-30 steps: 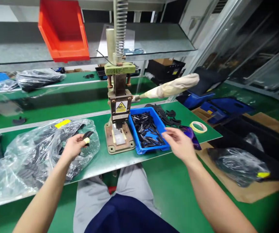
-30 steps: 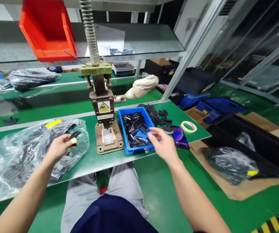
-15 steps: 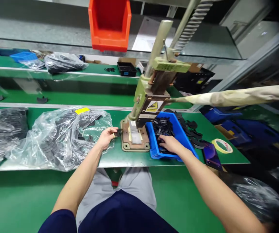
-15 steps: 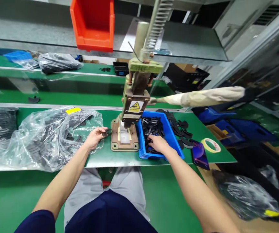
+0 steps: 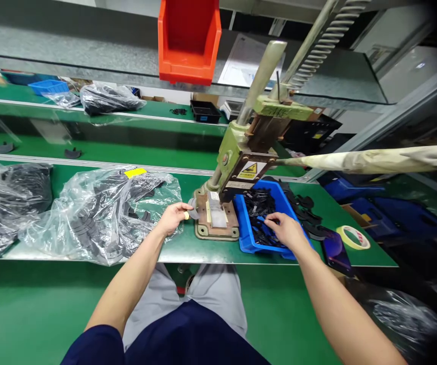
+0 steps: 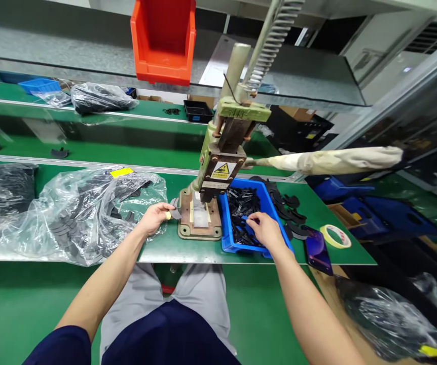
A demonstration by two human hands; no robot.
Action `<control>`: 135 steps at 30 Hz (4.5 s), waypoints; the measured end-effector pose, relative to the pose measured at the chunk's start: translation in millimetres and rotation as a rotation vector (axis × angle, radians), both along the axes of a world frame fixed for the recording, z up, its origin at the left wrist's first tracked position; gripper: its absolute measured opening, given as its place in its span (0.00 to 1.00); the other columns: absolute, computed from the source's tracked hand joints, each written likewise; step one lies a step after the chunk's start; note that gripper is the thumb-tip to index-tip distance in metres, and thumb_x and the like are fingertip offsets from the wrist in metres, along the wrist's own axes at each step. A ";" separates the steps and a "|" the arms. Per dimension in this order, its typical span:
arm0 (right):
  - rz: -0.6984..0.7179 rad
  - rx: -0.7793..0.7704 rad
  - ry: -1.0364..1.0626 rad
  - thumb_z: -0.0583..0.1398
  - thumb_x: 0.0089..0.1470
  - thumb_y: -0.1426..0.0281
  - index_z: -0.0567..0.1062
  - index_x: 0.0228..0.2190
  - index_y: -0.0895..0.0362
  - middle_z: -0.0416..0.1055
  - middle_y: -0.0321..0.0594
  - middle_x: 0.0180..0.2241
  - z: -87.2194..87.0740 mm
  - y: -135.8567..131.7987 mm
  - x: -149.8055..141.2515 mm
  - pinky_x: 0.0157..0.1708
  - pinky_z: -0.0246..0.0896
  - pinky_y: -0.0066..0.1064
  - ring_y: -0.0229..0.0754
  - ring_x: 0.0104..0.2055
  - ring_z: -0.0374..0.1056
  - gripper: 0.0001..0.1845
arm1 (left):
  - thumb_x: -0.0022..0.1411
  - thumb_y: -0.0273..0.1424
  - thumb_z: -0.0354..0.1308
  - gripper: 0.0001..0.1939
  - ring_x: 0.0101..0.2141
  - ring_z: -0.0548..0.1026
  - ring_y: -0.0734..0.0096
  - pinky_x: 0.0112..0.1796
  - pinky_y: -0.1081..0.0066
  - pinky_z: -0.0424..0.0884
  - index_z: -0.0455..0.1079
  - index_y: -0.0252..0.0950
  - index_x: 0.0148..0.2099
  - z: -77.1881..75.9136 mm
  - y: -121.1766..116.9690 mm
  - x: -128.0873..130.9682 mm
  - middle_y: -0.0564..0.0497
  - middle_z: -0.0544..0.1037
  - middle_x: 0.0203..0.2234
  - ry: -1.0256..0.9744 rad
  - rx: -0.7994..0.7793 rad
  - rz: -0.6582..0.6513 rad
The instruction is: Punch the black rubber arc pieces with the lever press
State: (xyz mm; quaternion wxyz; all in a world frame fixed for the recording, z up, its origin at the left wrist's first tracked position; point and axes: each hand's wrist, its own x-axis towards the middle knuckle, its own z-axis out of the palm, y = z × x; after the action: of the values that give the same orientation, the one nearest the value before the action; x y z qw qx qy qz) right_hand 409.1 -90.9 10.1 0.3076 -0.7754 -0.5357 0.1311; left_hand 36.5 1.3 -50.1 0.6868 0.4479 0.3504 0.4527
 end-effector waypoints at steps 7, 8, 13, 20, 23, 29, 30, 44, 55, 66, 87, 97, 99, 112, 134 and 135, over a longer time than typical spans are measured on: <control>-0.124 0.313 0.438 0.65 0.45 0.50 0.72 0.35 0.56 0.76 0.40 0.30 7.2 -25.3 -30.1 0.30 0.69 0.33 0.40 0.28 0.72 0.24 | 0.39 0.27 0.67 0.16 0.26 0.77 0.72 0.33 0.71 0.73 0.78 0.33 0.35 6.3 -2.7 0.0 0.51 0.81 0.27 -0.037 -0.062 0.014; -0.107 0.331 0.511 0.65 0.45 0.50 0.71 0.35 0.55 0.77 0.40 0.31 7.8 -28.4 -37.9 0.29 0.70 0.32 0.39 0.27 0.72 0.24 | 0.40 0.28 0.68 0.15 0.26 0.77 0.72 0.33 0.70 0.74 0.77 0.32 0.35 7.6 -3.3 0.4 0.51 0.81 0.28 -0.054 -0.067 0.023; 0.001 0.342 0.826 0.69 0.44 0.50 0.67 0.33 0.54 0.78 0.39 0.32 11.9 -38.1 -79.4 0.23 0.70 0.29 0.38 0.24 0.74 0.26 | 0.42 0.35 0.73 0.19 0.29 0.79 0.67 0.32 0.69 0.74 0.72 0.32 0.35 11.7 -4.9 2.8 0.50 0.79 0.28 -0.107 -0.054 0.076; 0.099 0.369 1.063 0.71 0.44 0.55 0.70 0.32 0.54 0.80 0.38 0.33 10.4 -44.9 -120.3 0.24 0.72 0.27 0.35 0.25 0.74 0.22 | 0.40 0.34 0.75 0.28 0.24 0.78 0.69 0.26 0.73 0.72 0.63 0.37 0.41 12.3 -2.7 3.8 0.55 0.78 0.26 -0.106 -0.016 0.157; 0.136 0.371 1.099 0.72 0.43 0.57 0.72 0.32 0.54 0.80 0.39 0.34 7.8 -47.7 -128.0 0.27 0.74 0.28 0.35 0.27 0.75 0.21 | 0.41 0.33 0.74 0.29 0.24 0.78 0.69 0.26 0.72 0.73 0.63 0.38 0.43 12.1 -2.4 3.8 0.55 0.78 0.26 -0.096 -0.011 0.149; 0.205 0.324 1.123 0.73 0.42 0.60 0.75 0.34 0.55 0.80 0.41 0.37 1.1 -54.1 -134.8 0.35 0.78 0.35 0.41 0.33 0.79 0.20 | 0.42 0.33 0.74 0.29 0.24 0.79 0.69 0.25 0.74 0.70 0.62 0.37 0.43 12.7 -4.5 4.5 0.55 0.78 0.26 -0.071 -0.008 0.110; 0.204 0.319 1.122 0.73 0.42 0.60 0.75 0.34 0.55 0.81 0.40 0.37 -0.2 -54.8 -136.1 0.35 0.78 0.36 0.42 0.33 0.79 0.20 | 0.42 0.33 0.74 0.29 0.24 0.79 0.69 0.25 0.74 0.70 0.62 0.37 0.43 12.5 -4.5 4.6 0.55 0.78 0.26 -0.071 -0.006 0.109; 0.159 0.202 1.162 0.71 0.45 0.57 0.71 0.30 0.56 0.74 0.32 0.21 -14.0 -36.0 -173.7 0.18 0.64 0.22 0.33 0.20 0.69 0.20 | 0.38 0.36 0.77 0.28 0.25 0.77 0.71 0.25 0.73 0.74 0.71 0.33 0.41 14.1 -10.7 7.7 0.52 0.79 0.27 -0.065 -0.049 0.015; 0.070 0.268 1.155 0.71 0.42 0.53 0.70 0.28 0.56 0.74 0.33 0.21 -25.9 -24.2 -181.9 0.15 0.61 0.22 0.33 0.18 0.68 0.23 | 0.39 0.35 0.77 0.28 0.26 0.78 0.70 0.26 0.72 0.74 0.72 0.32 0.42 12.6 -12.7 7.0 0.51 0.79 0.28 -0.077 -0.070 -0.038; 0.128 0.473 0.867 0.71 0.46 0.60 0.77 0.31 0.54 0.78 0.36 0.24 -38.1 -41.8 -179.6 0.21 0.74 0.31 0.39 0.23 0.75 0.14 | 0.48 0.32 0.68 0.20 0.28 0.75 0.67 0.33 0.69 0.72 0.76 0.34 0.45 -9.0 1.0 0.4 0.49 0.79 0.31 0.372 0.138 0.273; 0.256 0.548 0.608 0.70 0.49 0.63 0.81 0.34 0.50 0.79 0.38 0.27 -42.7 -58.0 -165.1 0.28 0.76 0.35 0.43 0.27 0.76 0.08 | 0.58 0.28 0.65 0.08 0.43 0.80 0.60 0.46 0.60 0.76 0.79 0.42 0.41 63.6 -88.2 23.4 0.46 0.82 0.42 0.386 0.734 -0.066; 0.357 0.586 0.460 0.69 0.50 0.63 0.80 0.31 0.49 0.81 0.37 0.29 -40.1 -67.9 -158.8 0.30 0.76 0.33 0.42 0.28 0.77 0.06 | 0.61 0.21 0.61 0.12 0.39 0.81 0.66 0.40 0.67 0.77 0.77 0.42 0.43 48.2 -100.3 27.7 0.47 0.83 0.40 0.403 1.015 -0.039; 0.373 0.596 0.439 0.69 0.51 0.62 0.80 0.31 0.49 0.81 0.37 0.29 -41.7 -68.8 -158.1 0.30 0.76 0.34 0.42 0.29 0.77 0.06 | 0.61 0.21 0.61 0.12 0.40 0.81 0.66 0.40 0.66 0.78 0.77 0.42 0.43 44.3 -102.3 27.1 0.47 0.83 0.40 0.427 1.001 -0.036; 0.439 0.746 0.321 0.67 0.54 0.64 0.78 0.35 0.53 0.80 0.37 0.28 -50.5 -64.4 -149.8 0.28 0.73 0.27 0.37 0.28 0.76 0.08 | 0.64 0.21 0.59 0.10 0.40 0.80 0.69 0.40 0.69 0.78 0.73 0.37 0.46 41.8 -103.8 33.4 0.46 0.81 0.40 0.526 1.158 -0.014; 0.456 0.675 0.377 0.61 0.57 0.78 0.78 0.39 0.54 0.78 0.36 0.28 14.1 -74.7 -82.2 0.29 0.74 0.29 0.37 0.29 0.75 0.10 | 0.68 0.27 0.53 0.09 0.39 0.76 0.68 0.40 0.71 0.72 0.76 0.36 0.40 39.8 1.4 61.5 0.48 0.77 0.35 1.106 1.046 0.040; 0.459 0.685 0.367 0.61 0.57 0.78 0.78 0.39 0.54 0.78 0.36 0.28 17.2 -75.2 -78.1 0.28 0.74 0.28 0.37 0.29 0.74 0.10 | 0.68 0.27 0.52 0.11 0.39 0.76 0.67 0.40 0.71 0.72 0.76 0.36 0.41 36.7 6.1 62.0 0.48 0.77 0.36 1.151 1.045 0.013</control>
State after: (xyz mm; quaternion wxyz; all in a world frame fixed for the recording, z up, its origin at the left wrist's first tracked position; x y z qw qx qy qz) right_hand 331.0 -166.1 27.3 0.5994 -0.4536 -0.6430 0.1462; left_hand 98.5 7.5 -13.4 0.0939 0.8760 0.3957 0.2594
